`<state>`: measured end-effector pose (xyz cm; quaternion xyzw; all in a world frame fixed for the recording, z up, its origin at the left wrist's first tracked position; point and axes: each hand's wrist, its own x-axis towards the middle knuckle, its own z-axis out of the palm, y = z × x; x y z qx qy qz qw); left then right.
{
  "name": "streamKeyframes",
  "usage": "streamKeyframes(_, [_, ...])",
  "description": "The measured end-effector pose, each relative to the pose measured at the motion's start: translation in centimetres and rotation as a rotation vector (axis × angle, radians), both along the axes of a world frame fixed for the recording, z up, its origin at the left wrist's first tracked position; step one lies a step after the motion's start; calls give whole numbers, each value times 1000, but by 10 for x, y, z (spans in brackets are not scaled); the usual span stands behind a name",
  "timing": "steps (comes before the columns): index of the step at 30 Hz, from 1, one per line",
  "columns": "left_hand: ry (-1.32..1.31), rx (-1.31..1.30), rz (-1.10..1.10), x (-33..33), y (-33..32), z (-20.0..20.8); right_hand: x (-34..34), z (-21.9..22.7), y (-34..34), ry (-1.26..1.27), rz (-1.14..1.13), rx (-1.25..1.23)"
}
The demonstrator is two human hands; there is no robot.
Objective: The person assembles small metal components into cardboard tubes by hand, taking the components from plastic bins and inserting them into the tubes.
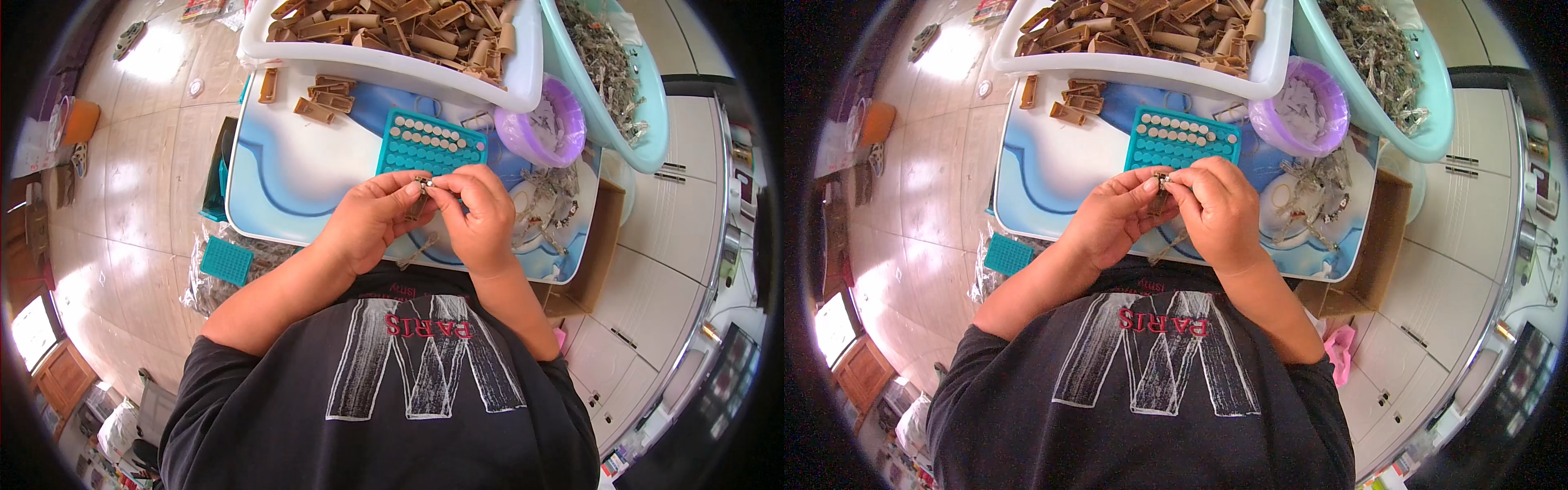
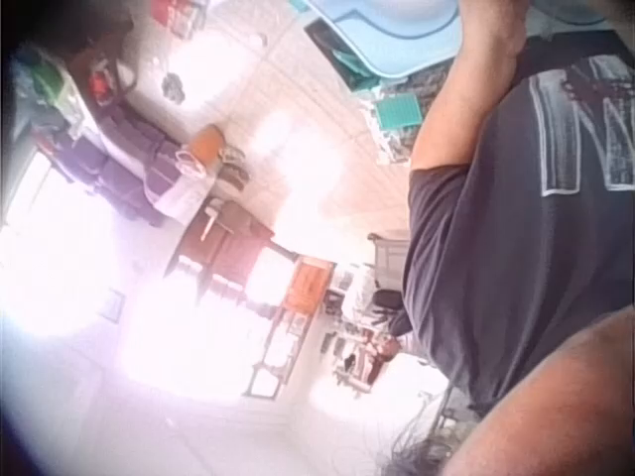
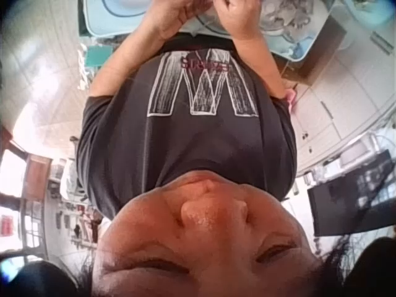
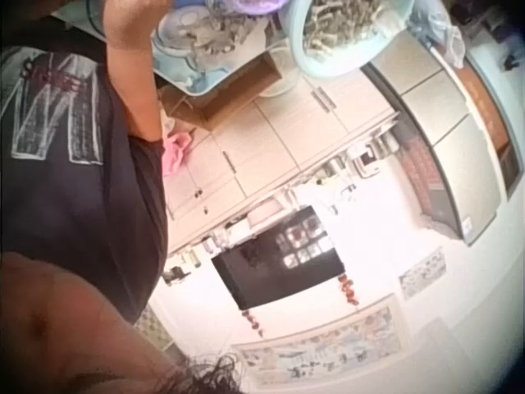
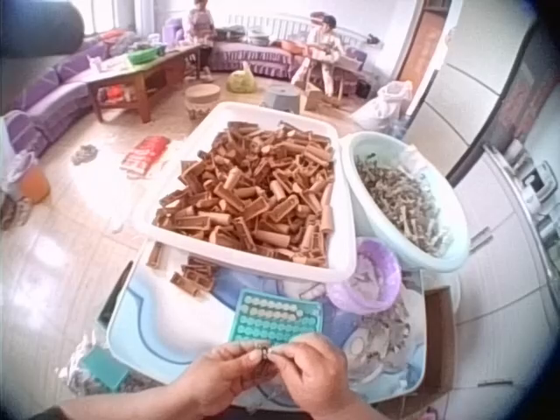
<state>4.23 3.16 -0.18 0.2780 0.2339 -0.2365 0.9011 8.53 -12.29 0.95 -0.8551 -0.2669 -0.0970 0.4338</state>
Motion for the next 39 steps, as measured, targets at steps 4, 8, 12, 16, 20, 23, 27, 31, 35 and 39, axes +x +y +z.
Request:
streamKeyframes(4, [-19, 24, -7, -2, -1, 2, -3, 3, 1, -5, 10, -18])
streamKeyframes(8, [-22, 99, 17, -6, -4, 4, -7, 7, 7, -77, 59, -93])
streamKeyframes(12, [-49, 129, 47, -5, -2, 10, -9, 2, 10, -279, 60, -229])
streamKeyframes(16, [-63, 168, 60, -7, 4, 7, -13, 5, 16, -288, 104, -273])
streamKeyframes(20, [-14, 111, 89, -10, 11, 4, -9, 8, 19, -88, 166, -142])
streamKeyframes(23, [-3, 121, 80, -12, 19, 0, 6, 13, 31, -65, 203, -83])
streamKeyframes(27, [-19, 141, 30, -15, 26, -4, 33, 17, 68, -146, 248, -164])
streamKeyframes(31, [-23, 196, 1, -15, 20, 5, 52, 7, 112, -240, 294, -335])
streamKeyframes(35, [-35, 162, 39, -21, 22, 1, 60, -10, 135, -245, 247, -564])
streamKeyframes(39, [0, 126, 89, -19, 26, 7, 60, -13, 125, -185, 225, -446])
